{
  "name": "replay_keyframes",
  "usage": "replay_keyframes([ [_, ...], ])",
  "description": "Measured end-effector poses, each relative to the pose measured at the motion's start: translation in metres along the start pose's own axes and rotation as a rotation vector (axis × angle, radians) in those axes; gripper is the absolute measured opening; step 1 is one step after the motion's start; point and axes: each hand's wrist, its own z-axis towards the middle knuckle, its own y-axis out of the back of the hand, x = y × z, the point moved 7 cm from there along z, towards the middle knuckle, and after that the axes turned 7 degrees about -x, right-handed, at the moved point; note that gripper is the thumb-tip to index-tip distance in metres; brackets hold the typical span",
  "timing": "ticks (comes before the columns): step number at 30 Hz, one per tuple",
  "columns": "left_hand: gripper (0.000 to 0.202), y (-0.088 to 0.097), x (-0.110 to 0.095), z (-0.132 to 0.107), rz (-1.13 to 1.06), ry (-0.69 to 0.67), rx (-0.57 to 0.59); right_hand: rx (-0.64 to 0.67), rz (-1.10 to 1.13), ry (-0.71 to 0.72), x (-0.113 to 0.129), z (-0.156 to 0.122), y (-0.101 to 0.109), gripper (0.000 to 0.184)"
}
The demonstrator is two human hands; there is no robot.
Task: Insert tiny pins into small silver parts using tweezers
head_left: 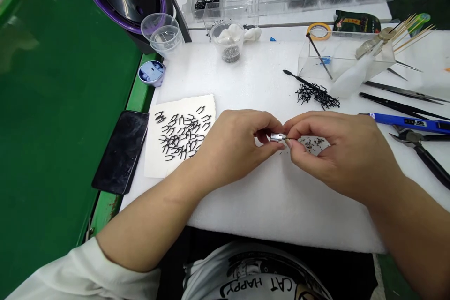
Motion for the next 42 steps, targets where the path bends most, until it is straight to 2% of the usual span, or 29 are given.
replay_keyframes([
  [4, 0.015, 0.004, -0.002, -0.002, 0.021, -0.04, -0.039, -0.012, -0.054, 0.126, 0.006, -0.001, -0.002, 0.003],
  [11, 0.01, 0.005, -0.006, -0.004, 0.044, -0.119, -0.005, 0.048, 0.029, 0.08, 0.004, -0.002, -0.008, 0.007],
  [22, 0.01, 0.0, -0.009, -0.008, 0.254, -0.264, 0.013, 0.073, 0.019, 0.044, -0.001, -0.006, -0.018, 0.012],
  [32, 0.009, 0.002, -0.01, -0.01, 0.257, -0.278, -0.039, 0.046, 0.046, 0.043, 0.002, -0.005, -0.016, 0.013],
  [42, 0.009, 0.002, -0.015, -0.01, 0.269, -0.24, -0.019, -0.014, 0.069, 0.043, 0.002, -0.002, -0.01, 0.007],
])
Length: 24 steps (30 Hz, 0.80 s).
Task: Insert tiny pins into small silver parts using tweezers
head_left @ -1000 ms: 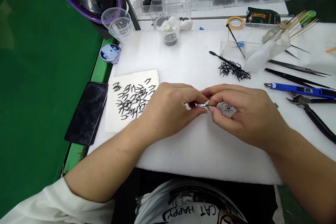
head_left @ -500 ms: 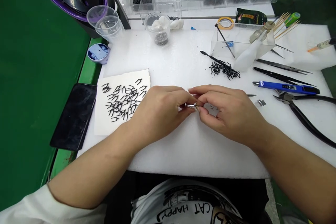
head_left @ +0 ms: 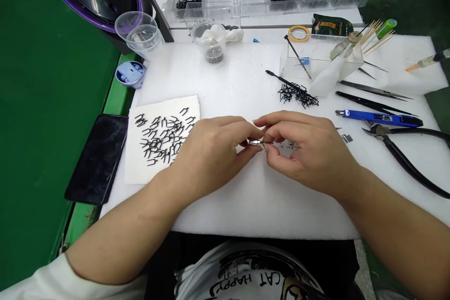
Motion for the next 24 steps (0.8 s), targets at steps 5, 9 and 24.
replay_keyframes([
  [5, 0.011, 0.0001, -0.0011, 0.0013, -0.011, -0.012, 0.004, 0.005, -0.022, 0.001, 0.0011, 0.0, 0.0011, 0.008],
  [9, 0.009, -0.0003, -0.001, 0.0014, -0.01, -0.001, -0.004, 0.007, -0.01, -0.007, 0.0014, 0.0003, 0.0018, 0.008],
  [24, 0.01, -0.0008, -0.0016, -0.0014, 0.015, -0.016, -0.013, 0.028, 0.005, -0.019, 0.0001, 0.0003, -0.0008, 0.009],
])
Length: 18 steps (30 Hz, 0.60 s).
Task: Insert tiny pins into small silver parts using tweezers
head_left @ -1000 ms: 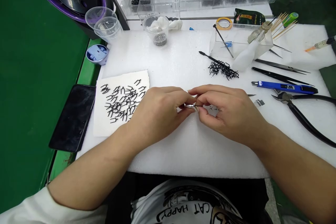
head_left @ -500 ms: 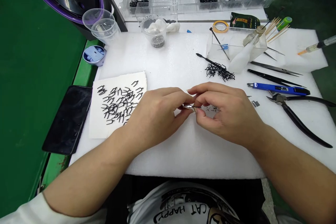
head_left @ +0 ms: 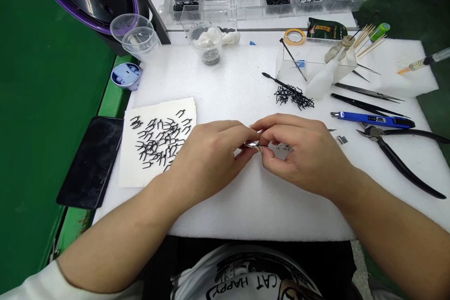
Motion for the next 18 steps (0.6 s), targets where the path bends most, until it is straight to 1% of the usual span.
replay_keyframes([
  [18, 0.012, -0.0038, 0.0024, -0.0008, 0.028, 0.036, 0.039, 0.042, 0.006, -0.031, -0.0032, -0.0002, -0.0033, 0.01],
])
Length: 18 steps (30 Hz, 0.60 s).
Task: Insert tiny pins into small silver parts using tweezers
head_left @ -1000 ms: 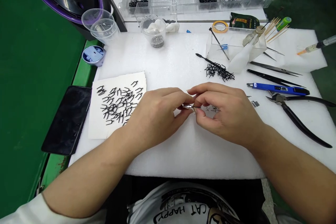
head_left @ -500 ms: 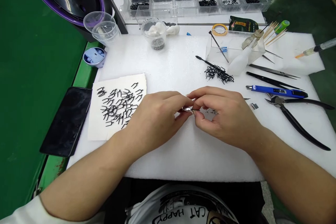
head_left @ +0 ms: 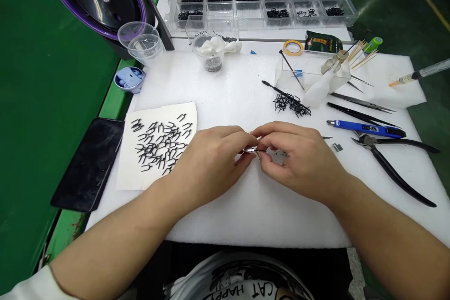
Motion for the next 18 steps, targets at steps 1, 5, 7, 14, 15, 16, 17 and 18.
replay_keyframes([
  [1, 0.012, 0.0, 0.001, 0.0, -0.006, 0.004, 0.002, 0.001, 0.003, -0.002, 0.0, 0.0, 0.0, 0.01],
  [5, 0.011, -0.001, 0.002, 0.001, -0.038, 0.026, 0.013, 0.01, 0.004, -0.011, -0.001, 0.001, 0.0, 0.009],
  [7, 0.011, -0.002, 0.003, 0.001, -0.061, 0.027, 0.016, 0.014, 0.007, -0.018, -0.002, 0.002, -0.001, 0.009],
  [14, 0.012, 0.005, 0.017, 0.005, -0.046, 0.11, -0.016, -0.045, 0.038, -0.016, -0.001, 0.004, 0.01, 0.008],
  [15, 0.013, 0.007, 0.021, 0.006, -0.048, 0.141, -0.025, -0.061, 0.069, -0.04, -0.002, 0.004, 0.012, 0.009],
  [16, 0.012, 0.009, 0.024, 0.007, -0.06, 0.173, -0.026, -0.071, 0.101, -0.073, -0.004, 0.004, 0.014, 0.01],
  [17, 0.012, 0.01, 0.026, 0.007, -0.08, 0.206, -0.023, -0.079, 0.126, -0.109, -0.006, 0.004, 0.015, 0.01],
  [18, 0.012, 0.01, 0.028, 0.007, -0.108, 0.236, -0.013, -0.085, 0.136, -0.138, -0.009, 0.004, 0.016, 0.011],
])
